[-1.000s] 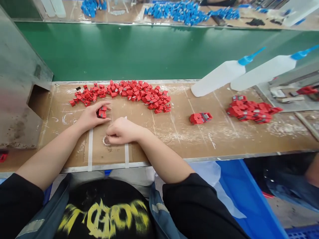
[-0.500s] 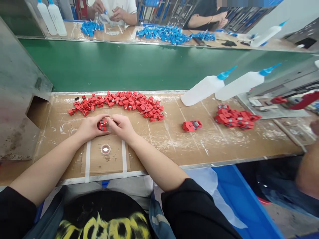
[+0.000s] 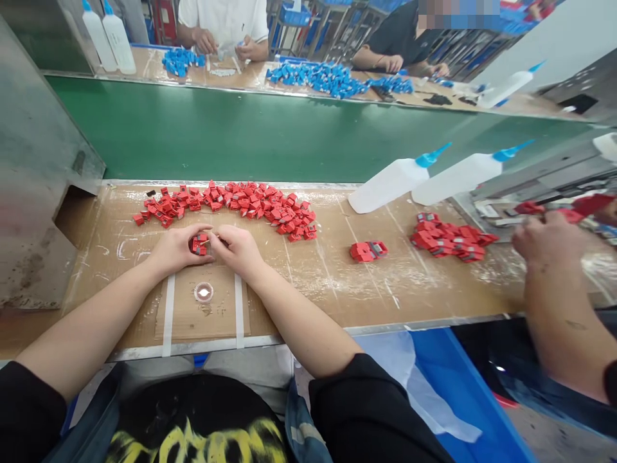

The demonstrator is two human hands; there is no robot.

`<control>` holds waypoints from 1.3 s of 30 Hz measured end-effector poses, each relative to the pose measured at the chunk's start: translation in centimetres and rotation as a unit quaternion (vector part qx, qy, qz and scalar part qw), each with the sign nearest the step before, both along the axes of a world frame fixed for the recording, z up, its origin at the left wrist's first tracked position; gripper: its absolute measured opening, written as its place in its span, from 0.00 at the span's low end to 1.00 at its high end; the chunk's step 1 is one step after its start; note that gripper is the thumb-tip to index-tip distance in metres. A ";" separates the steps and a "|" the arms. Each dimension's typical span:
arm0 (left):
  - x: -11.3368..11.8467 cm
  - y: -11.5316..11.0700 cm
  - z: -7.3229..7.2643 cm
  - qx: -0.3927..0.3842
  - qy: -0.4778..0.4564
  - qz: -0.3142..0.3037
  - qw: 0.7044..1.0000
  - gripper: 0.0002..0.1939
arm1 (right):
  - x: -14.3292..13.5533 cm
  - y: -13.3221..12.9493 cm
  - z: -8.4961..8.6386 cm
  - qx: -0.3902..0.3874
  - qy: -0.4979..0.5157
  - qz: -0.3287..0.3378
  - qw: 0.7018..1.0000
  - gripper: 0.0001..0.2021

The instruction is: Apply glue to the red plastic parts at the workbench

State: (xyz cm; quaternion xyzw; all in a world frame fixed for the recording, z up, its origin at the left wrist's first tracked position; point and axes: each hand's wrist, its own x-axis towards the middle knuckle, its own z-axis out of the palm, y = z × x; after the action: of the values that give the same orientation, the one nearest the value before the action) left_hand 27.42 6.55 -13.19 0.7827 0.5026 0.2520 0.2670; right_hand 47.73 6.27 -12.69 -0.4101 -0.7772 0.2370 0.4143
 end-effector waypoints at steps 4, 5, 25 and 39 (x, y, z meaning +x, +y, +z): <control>-0.2 0.3 0.0 -0.056 -0.108 0.020 0.992 0.36 | 1.1 -0.7 1.4 -0.004 0.045 0.073 0.996 0.25; -0.3 0.4 0.1 -0.060 -0.137 0.028 0.988 0.35 | 1.3 -0.8 1.7 -0.009 0.036 0.144 0.989 0.25; -1.0 0.6 -2.0 -0.076 -0.132 0.064 0.986 0.33 | -4.2 10.3 -1.0 0.083 -0.206 0.032 0.975 0.27; -1.1 -0.1 -1.3 -0.052 -0.194 0.043 0.979 0.39 | -0.9 3.0 0.3 -0.101 0.123 -0.049 0.986 0.19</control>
State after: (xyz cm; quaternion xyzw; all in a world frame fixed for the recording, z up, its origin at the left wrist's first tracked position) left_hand 26.28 6.45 -14.46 0.6819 0.4863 0.3840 0.3886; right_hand 46.84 9.25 -12.35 -0.4551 -0.6713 0.3426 0.4742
